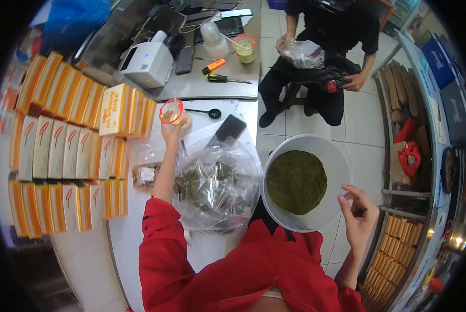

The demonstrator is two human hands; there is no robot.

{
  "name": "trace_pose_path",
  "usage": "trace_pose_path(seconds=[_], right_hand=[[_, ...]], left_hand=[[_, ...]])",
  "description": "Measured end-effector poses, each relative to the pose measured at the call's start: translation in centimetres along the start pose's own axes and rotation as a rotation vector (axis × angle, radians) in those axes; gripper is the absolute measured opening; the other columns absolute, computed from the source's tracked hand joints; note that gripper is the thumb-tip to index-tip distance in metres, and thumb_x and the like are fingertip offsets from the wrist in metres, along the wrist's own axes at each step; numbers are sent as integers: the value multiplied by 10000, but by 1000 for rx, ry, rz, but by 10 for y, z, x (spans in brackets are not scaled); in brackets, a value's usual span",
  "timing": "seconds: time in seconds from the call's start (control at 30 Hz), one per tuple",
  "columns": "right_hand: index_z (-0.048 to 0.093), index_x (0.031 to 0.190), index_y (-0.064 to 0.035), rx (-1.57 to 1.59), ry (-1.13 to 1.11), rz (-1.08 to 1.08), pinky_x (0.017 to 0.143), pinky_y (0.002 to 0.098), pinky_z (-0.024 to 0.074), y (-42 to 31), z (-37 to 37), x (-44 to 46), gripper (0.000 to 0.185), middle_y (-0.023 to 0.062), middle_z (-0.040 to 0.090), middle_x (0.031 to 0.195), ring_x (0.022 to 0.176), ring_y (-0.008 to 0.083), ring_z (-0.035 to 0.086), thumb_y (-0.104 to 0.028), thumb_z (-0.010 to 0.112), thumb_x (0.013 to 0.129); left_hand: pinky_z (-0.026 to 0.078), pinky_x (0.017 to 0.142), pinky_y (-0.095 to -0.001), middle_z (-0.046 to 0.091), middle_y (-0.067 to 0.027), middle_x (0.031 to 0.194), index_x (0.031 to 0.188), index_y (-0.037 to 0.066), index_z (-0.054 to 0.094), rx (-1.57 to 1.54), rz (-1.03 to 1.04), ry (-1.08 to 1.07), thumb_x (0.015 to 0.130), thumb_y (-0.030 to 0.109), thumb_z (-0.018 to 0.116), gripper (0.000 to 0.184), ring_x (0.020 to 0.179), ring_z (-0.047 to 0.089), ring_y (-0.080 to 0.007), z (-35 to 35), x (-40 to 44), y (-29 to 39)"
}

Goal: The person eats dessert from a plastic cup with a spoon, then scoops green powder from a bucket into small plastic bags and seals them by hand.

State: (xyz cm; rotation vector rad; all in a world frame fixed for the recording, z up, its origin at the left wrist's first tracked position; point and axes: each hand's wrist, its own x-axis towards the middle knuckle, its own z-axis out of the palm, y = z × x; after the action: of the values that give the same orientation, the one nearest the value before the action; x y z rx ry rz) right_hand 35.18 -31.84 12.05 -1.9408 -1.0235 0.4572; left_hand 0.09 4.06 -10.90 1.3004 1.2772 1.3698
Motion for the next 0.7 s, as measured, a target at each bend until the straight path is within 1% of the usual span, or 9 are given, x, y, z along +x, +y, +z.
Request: trace_pose_path(seconds=[0.27, 0.33, 0.37, 0.4, 0.47, 0.53, 0.6, 0.63, 0.7], right_hand=[[661, 950, -71, -34, -121, -8, 438, 196, 341, -10, 28, 16, 205, 41, 638, 725, 520, 47, 492, -20, 655, 752], [655, 962, -59, -7, -128, -154, 462, 212, 390, -7, 33, 19, 215, 69, 632, 712, 563, 96, 562, -31, 663, 749], [655, 962, -59, -10, -124, -151, 462, 212, 390, -8, 33, 20, 215, 69, 632, 712, 563, 96, 562, -31, 663, 749], [655, 925, -42, -19, -130, -170, 461, 227, 398, -10, 33, 21, 175, 79, 624, 698, 550, 120, 565, -31, 663, 750], [654, 888, -25, -27, -128, -190, 460, 241, 406, -6, 29, 19, 138, 90, 615, 683, 537, 143, 567, -31, 664, 750], [669, 782, -13, 3, -108, -242, 402, 211, 307, 6, 26, 13, 41, 47, 532, 542, 420, 88, 406, -48, 668, 760], [646, 746, -6, -113, -183, -187, 421, 247, 355, 13, 15, 8, 48, 79, 555, 581, 459, 153, 479, -47, 653, 770], [622, 710, 2, -229, -266, -139, 440, 282, 404, 16, 11, 5, 87, 110, 578, 621, 498, 218, 553, -46, 638, 781], [626, 746, -6, -82, -230, -181, 449, 287, 411, 23, 14, 2, 79, 101, 548, 584, 496, 230, 551, -75, 649, 778]], left_hand=[[399, 955, -332, 473, -99, 1219, 1249, 27, 413, -2, 60, 143, 558, 75, 832, 810, 1115, 467, -205, -9, 39, -60], [432, 900, -320, 452, -101, 1235, 1286, 40, 358, -65, -29, 166, 531, 85, 848, 901, 1104, 475, -210, -10, 44, -60], [470, 735, -286, 453, -84, 1200, 1331, 66, 264, -45, -52, 247, 502, 103, 864, 1024, 967, 518, -189, -8, 39, -56], [470, 735, -286, 453, -84, 1200, 1331, 66, 264, -46, -53, 242, 502, 103, 864, 1024, 967, 518, -189, -9, 33, -49], [428, 578, -271, 457, -66, 1144, 1339, 86, 216, 91, -234, 330, 477, 122, 876, 1086, 802, 498, -157, -12, 19, -35], [401, 544, -272, 463, -61, 1087, 1321, 89, 208, 56, -231, 375, 508, 140, 865, 1046, 725, 458, -145, -26, 14, -30], [408, 595, -253, 480, -41, 1039, 1256, 84, 324, -171, -396, 549, 593, 217, 827, 843, 730, 462, -136, -40, 9, -15], [408, 595, -253, 480, -41, 1039, 1256, 84, 324, -167, -395, 545, 593, 217, 827, 843, 730, 462, -136, -40, -2, 4], [420, 672, -228, 502, -15, 995, 1172, 79, 432, -565, -317, 449, 725, 270, 726, 569, 737, 482, -119, -30, -34, 63]])
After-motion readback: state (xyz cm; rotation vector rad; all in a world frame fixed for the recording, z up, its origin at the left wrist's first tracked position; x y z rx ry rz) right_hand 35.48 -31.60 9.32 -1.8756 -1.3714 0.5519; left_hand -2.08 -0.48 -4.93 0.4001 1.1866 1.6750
